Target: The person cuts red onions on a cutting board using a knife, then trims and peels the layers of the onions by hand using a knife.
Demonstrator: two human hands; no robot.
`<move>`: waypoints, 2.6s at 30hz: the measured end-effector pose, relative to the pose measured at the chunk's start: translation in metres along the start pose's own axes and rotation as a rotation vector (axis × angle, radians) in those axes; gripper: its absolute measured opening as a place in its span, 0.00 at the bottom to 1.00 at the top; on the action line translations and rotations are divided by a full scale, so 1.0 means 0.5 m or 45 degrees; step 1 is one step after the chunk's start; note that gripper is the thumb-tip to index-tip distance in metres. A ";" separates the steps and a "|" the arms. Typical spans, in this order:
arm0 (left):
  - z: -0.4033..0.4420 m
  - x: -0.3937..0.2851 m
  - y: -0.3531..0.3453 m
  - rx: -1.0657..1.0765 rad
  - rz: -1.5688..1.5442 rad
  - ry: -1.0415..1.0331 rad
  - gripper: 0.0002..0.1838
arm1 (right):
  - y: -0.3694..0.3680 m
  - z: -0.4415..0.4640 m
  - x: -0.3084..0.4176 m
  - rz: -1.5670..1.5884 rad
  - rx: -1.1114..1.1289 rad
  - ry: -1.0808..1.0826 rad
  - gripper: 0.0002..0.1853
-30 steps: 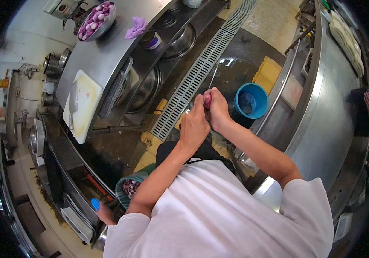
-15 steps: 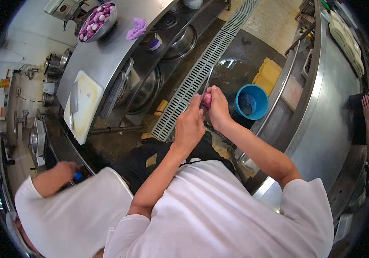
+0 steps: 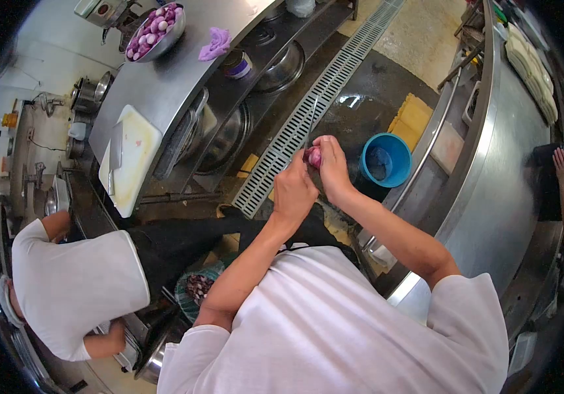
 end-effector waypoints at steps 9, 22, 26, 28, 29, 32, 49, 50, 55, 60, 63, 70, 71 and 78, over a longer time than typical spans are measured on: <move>0.005 0.002 0.026 -0.061 -0.103 0.217 0.09 | -0.001 0.011 -0.019 -0.016 0.174 0.081 0.15; 0.001 0.016 0.098 -0.212 -0.214 0.214 0.12 | -0.015 -0.009 0.057 0.432 0.767 -0.322 0.20; -0.011 0.063 0.096 -0.230 -0.094 0.321 0.10 | -0.016 -0.016 0.055 0.510 0.901 -0.314 0.22; -0.008 0.066 0.109 -0.199 -0.066 0.439 0.09 | -0.016 -0.018 0.060 0.562 0.942 -0.302 0.23; -0.009 0.065 0.115 -0.149 -0.254 0.509 0.08 | -0.016 -0.017 0.064 0.571 0.922 -0.308 0.23; -0.015 0.068 0.120 -0.077 -0.540 0.550 0.08 | -0.014 -0.008 0.062 0.597 0.910 -0.327 0.25; -0.038 0.094 0.162 -0.181 -0.886 0.619 0.09 | -0.015 -0.016 0.077 0.753 1.046 -0.448 0.25; -0.040 0.094 0.166 -0.145 -0.905 0.633 0.10 | -0.014 -0.015 0.075 0.723 1.034 -0.414 0.24; -0.057 0.087 0.175 -0.040 -1.030 0.644 0.12 | -0.014 -0.015 0.061 0.556 1.007 -0.379 0.23; -0.081 0.092 0.194 -0.032 -0.998 0.694 0.12 | -0.028 -0.027 0.047 0.587 1.060 -0.455 0.24; -0.102 0.110 0.205 -0.063 -0.972 0.726 0.11 | -0.037 -0.041 0.043 0.545 1.074 -0.445 0.27; -0.145 0.129 0.258 -0.184 -1.067 0.751 0.10 | -0.073 -0.076 0.038 0.661 1.090 -0.587 0.30; -0.152 0.127 0.269 -0.178 -1.073 0.743 0.10 | -0.078 -0.085 0.033 0.657 1.085 -0.578 0.30; -0.223 0.104 0.318 -0.168 -0.709 0.575 0.08 | -0.128 -0.205 -0.012 0.567 0.906 -0.444 0.26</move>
Point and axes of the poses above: each hand's wrist, its own z-axis towards the middle knuckle, its own y-axis out of the back of the hand, x = y × z, the point moved 1 cm from there along z, towards the middle knuckle, and after that the axes turned 1 degree about x, right-handed, at the moved point
